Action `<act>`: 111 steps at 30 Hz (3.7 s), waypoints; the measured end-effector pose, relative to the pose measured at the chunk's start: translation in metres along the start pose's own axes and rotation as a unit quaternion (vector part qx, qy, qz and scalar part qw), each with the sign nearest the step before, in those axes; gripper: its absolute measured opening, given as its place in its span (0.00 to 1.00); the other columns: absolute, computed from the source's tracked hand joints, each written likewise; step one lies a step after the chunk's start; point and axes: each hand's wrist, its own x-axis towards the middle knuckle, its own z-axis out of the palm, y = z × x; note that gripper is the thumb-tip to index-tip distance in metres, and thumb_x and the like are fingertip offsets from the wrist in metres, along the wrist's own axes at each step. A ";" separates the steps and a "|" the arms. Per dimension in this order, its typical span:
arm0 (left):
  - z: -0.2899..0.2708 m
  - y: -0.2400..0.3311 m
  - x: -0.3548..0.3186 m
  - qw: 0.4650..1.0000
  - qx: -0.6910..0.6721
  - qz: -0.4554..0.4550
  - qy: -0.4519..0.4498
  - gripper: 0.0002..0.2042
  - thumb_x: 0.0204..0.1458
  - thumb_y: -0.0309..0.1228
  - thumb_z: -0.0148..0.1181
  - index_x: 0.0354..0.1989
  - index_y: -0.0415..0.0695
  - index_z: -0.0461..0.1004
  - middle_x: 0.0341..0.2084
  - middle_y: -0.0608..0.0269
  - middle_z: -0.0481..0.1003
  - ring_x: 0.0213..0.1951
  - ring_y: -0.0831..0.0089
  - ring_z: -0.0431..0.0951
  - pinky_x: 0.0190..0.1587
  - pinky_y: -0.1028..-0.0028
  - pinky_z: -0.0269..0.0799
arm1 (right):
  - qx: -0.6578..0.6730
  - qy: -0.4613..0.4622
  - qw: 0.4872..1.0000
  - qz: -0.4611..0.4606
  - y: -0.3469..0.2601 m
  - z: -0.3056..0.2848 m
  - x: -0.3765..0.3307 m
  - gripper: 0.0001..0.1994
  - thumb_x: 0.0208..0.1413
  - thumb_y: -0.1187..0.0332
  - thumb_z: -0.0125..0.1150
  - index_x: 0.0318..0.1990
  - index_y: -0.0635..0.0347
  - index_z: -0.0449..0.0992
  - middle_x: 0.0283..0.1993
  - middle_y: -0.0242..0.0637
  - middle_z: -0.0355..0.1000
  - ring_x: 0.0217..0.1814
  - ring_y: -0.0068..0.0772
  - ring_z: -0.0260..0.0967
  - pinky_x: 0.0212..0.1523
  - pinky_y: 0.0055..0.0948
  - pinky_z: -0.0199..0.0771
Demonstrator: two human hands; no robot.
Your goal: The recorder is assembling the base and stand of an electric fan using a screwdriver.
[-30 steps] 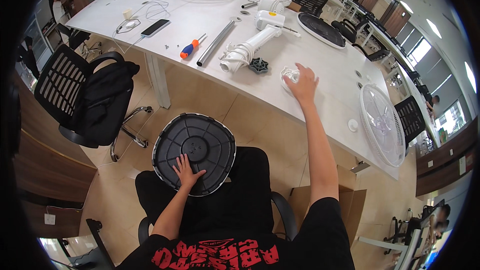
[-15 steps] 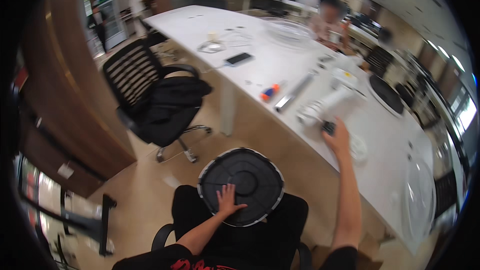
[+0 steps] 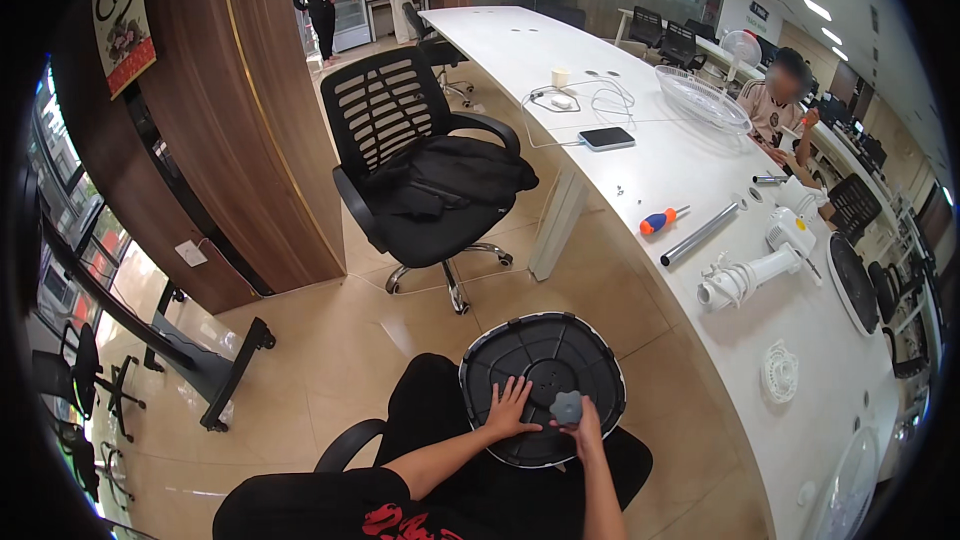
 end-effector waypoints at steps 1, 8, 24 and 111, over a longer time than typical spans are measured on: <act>0.000 0.001 -0.001 1.000 -0.005 -0.003 -0.007 0.62 0.38 0.69 0.65 0.76 0.46 0.43 0.76 0.51 0.44 0.77 0.52 0.37 0.72 0.39 0.29 | 0.022 -0.010 1.000 -0.003 0.020 -0.006 0.017 0.26 0.70 0.42 0.39 0.57 0.50 0.72 0.44 0.38 0.79 0.36 0.35 0.80 0.35 0.29 0.72; 0.004 -0.003 -0.007 1.000 -0.016 -0.013 -0.023 0.62 0.38 0.68 0.66 0.77 0.46 0.43 0.76 0.52 0.43 0.77 0.52 0.36 0.72 0.39 0.28 | 0.057 -0.016 0.997 -0.042 0.028 0.018 0.037 0.23 0.66 0.47 0.57 0.57 0.54 0.71 0.41 0.35 0.79 0.38 0.29 0.79 0.35 0.25 0.75; 0.009 0.004 -0.016 1.000 -0.006 -0.002 -0.027 0.62 0.38 0.71 0.63 0.76 0.45 0.43 0.76 0.50 0.43 0.77 0.51 0.36 0.72 0.38 0.28 | 0.074 0.024 0.996 -0.035 0.079 -0.001 0.050 0.23 0.66 0.50 0.57 0.59 0.57 0.67 0.51 0.40 0.76 0.47 0.35 0.77 0.42 0.34 0.79; -0.002 -0.003 0.005 1.000 -0.012 0.022 -0.020 0.61 0.40 0.65 0.67 0.75 0.37 0.45 0.75 0.44 0.44 0.76 0.48 0.36 0.71 0.38 0.26 | -0.094 0.316 0.922 -0.205 0.055 0.055 0.094 0.26 0.55 0.57 0.72 0.53 0.69 0.75 0.30 0.38 0.76 0.26 0.24 0.75 0.25 0.24 0.75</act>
